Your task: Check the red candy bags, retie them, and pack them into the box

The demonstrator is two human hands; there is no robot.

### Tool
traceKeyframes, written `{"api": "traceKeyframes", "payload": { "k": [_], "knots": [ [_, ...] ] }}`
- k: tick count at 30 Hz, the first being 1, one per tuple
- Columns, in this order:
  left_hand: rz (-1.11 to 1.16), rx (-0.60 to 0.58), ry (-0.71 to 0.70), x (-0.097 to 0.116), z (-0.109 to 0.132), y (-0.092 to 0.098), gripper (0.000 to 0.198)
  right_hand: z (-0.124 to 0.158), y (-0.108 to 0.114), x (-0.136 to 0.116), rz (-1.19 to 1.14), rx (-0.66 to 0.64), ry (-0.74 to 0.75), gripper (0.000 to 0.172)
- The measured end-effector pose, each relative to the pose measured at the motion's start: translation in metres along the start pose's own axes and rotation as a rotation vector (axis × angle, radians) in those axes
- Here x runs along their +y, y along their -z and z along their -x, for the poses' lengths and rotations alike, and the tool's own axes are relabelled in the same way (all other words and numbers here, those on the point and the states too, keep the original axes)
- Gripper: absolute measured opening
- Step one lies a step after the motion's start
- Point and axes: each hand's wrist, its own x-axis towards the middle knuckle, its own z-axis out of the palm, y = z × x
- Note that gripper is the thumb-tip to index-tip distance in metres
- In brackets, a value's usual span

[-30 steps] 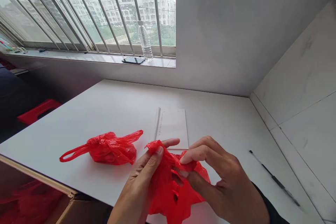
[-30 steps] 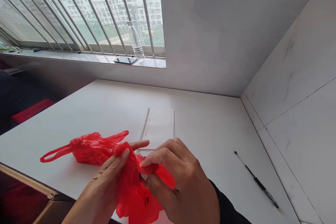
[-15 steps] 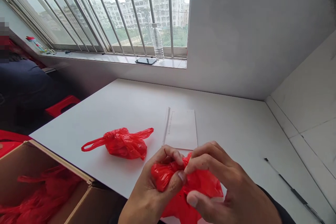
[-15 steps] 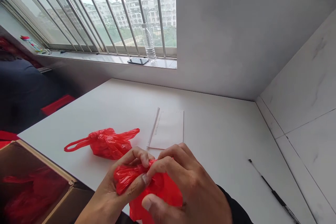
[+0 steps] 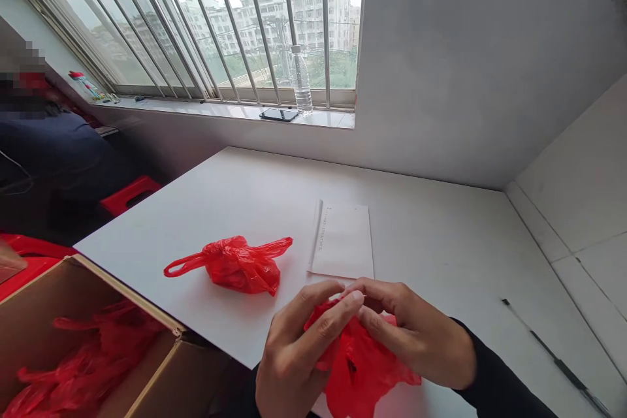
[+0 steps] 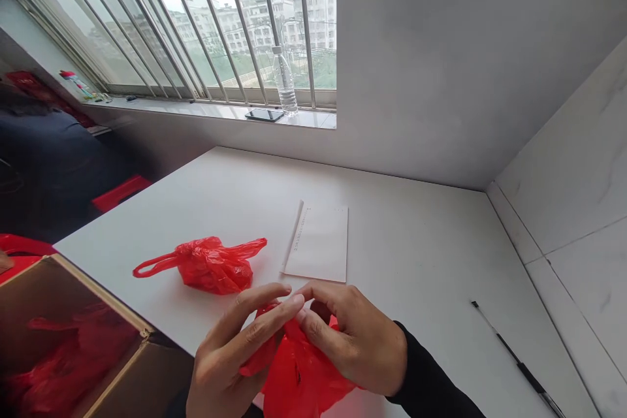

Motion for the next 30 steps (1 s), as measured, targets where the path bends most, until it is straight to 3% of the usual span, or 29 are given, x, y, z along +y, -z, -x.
{"api": "traceKeyframes", "payload": {
  "k": [5,10,13,16,20,25,30],
  "knots": [
    [-0.004,-0.085,0.079,-0.001,0.001,0.003,0.065,0.000,-0.002,0.000,0.037,0.072,0.006,0.015],
    [-0.038,-0.177,0.176,-0.010,0.019,0.004,0.065,0.001,0.004,0.002,0.159,0.192,-0.104,0.015],
    [-0.056,-0.105,0.272,-0.022,0.037,0.010,0.061,-0.001,0.020,0.012,0.269,0.278,-0.190,0.017],
    [-0.036,0.054,0.528,-0.028,0.050,0.019,0.045,-0.002,0.033,0.020,0.315,0.327,-0.245,0.019],
    [0.144,0.216,0.898,-0.019,0.054,0.019,0.042,-0.002,0.022,0.012,0.074,0.284,-0.164,0.020],
    [0.341,0.179,0.998,-0.016,0.055,0.016,0.053,-0.001,-0.003,0.006,-0.527,0.150,-0.077,0.023],
    [0.453,0.244,1.142,-0.031,0.060,0.035,0.037,-0.002,0.000,0.022,-0.455,0.206,-0.164,0.030]
  ]
}}
